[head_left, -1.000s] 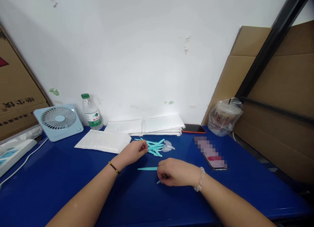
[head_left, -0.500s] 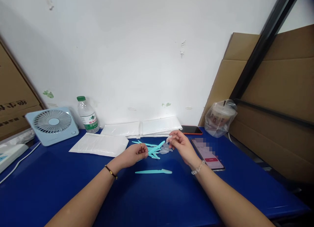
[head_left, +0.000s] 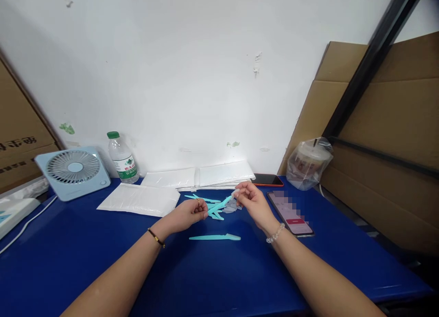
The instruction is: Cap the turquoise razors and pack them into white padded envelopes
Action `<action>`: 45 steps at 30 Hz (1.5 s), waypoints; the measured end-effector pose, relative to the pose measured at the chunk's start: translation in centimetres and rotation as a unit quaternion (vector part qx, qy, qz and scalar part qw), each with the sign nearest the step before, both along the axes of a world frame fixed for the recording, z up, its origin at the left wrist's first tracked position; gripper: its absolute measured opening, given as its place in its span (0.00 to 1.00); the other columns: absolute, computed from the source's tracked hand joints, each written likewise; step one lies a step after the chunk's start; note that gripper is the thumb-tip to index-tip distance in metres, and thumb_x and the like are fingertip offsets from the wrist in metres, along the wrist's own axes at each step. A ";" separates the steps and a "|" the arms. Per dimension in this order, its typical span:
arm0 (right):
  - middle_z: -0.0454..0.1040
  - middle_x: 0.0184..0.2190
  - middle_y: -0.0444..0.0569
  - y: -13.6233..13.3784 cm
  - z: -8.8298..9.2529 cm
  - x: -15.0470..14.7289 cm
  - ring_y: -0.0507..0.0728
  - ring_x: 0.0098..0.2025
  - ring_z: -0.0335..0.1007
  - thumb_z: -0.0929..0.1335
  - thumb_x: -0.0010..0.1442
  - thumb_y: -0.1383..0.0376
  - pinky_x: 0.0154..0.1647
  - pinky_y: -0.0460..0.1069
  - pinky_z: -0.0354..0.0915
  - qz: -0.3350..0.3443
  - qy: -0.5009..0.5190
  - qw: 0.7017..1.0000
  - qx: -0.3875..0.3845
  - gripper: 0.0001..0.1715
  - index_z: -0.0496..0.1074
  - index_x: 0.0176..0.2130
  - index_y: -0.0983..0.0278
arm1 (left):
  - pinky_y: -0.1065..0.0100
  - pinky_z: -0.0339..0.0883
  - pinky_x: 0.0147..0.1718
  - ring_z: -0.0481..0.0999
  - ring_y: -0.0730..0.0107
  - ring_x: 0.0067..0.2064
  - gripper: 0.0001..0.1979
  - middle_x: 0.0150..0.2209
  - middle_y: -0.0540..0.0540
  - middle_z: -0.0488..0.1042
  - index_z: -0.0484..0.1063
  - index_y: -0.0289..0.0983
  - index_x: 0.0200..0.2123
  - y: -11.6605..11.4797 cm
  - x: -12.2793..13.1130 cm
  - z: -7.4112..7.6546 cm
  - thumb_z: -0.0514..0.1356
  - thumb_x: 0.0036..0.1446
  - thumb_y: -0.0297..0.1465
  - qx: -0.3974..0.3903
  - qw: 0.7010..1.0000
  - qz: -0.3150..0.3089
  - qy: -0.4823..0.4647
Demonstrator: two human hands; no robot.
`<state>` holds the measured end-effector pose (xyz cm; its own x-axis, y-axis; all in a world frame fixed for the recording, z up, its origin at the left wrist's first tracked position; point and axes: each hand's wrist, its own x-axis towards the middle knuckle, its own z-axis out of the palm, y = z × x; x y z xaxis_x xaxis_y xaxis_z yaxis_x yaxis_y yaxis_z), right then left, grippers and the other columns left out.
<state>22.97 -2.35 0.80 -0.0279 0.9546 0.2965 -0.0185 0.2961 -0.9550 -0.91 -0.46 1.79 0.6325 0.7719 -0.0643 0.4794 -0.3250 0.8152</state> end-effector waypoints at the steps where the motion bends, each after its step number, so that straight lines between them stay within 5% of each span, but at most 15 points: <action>1: 0.69 0.26 0.42 -0.1 -0.1 -0.2 0.49 0.24 0.65 0.70 0.53 0.58 0.26 0.45 0.62 0.011 -0.004 1.000 -0.005 0.13 0.66 0.36 0.62 | 0.72 0.57 0.28 0.60 0.74 0.28 0.13 0.26 0.53 0.63 0.65 0.37 0.31 0.0 0.0 0.0 0.55 0.54 0.42 0.000 1.000 -0.002 -0.001; 9: 0.74 0.26 0.47 -0.2 0.2 0.4 0.52 0.27 0.70 0.69 0.54 0.56 0.31 0.48 0.66 0.118 -0.123 0.984 -0.055 0.14 0.68 0.30 0.65 | 0.72 0.59 0.28 0.65 0.73 0.29 0.14 0.28 0.51 0.69 0.68 0.37 0.32 -0.5 -0.3 0.6 0.55 0.53 0.42 0.010 0.997 -0.043 0.065; 13: 0.74 0.27 0.47 0.4 -0.3 1.4 0.52 0.28 0.68 0.66 0.57 0.61 0.29 0.46 0.62 0.027 -0.303 0.952 0.025 0.10 0.73 0.32 0.65 | 0.73 0.57 0.25 0.66 0.72 0.28 0.13 0.28 0.50 0.71 0.72 0.38 0.33 -0.9 -0.2 0.4 0.56 0.52 0.42 0.032 0.987 -0.072 0.138; 20: 0.70 0.31 0.46 0.8 -2.0 0.8 0.52 0.31 0.66 0.67 0.55 0.67 0.32 0.46 0.60 0.007 -0.504 0.856 0.113 0.04 0.73 0.34 0.63 | 0.68 0.61 0.35 0.70 0.65 0.38 0.11 0.40 0.46 0.72 0.70 0.40 0.39 0.5 -0.5 -0.9 0.53 0.56 0.36 0.250 0.953 0.071 0.156; 25: 0.70 0.31 0.48 0.6 -1.8 0.3 0.53 0.31 0.66 0.66 0.57 0.68 0.33 0.46 0.60 0.014 -0.556 0.820 0.134 0.05 0.72 0.31 0.64 | 0.68 0.60 0.34 0.70 0.64 0.38 0.08 0.38 0.46 0.72 0.70 0.40 0.35 1.4 -0.8 -2.0 0.55 0.54 0.35 0.264 0.941 0.070 0.199; 32: 0.75 0.36 0.49 1.1 -1.5 1.6 0.55 0.36 0.70 0.63 0.60 0.64 0.38 0.48 0.64 0.007 -0.400 0.912 0.086 0.13 0.75 0.40 0.62 | 0.70 0.56 0.28 0.69 0.68 0.32 0.04 0.31 0.49 0.72 0.68 0.39 0.30 1.9 -1.0 -2.4 0.55 0.53 0.32 0.224 0.955 0.071 0.182; 36: 0.74 0.27 0.46 1.3 -1.2 2.2 0.53 0.27 0.69 0.63 0.58 0.62 0.30 0.47 0.64 0.007 -0.297 0.955 0.024 0.16 0.73 0.44 0.63 | 0.71 0.55 0.26 0.69 0.69 0.31 0.06 0.30 0.49 0.72 0.68 0.38 0.32 2.0 -1.3 -2.3 0.54 0.54 0.34 0.193 0.966 0.082 0.153; 45: 0.73 0.25 0.47 1.6 -1.5 1.8 0.51 0.23 0.69 0.70 0.52 0.55 0.25 0.47 0.64 0.043 -0.109 0.990 -0.074 0.17 0.72 0.35 0.67 | 0.72 0.56 0.26 0.68 0.70 0.29 0.09 0.29 0.48 0.71 0.69 0.38 0.33 2.1 -1.3 -2.0 0.55 0.54 0.37 0.159 0.977 0.084 0.114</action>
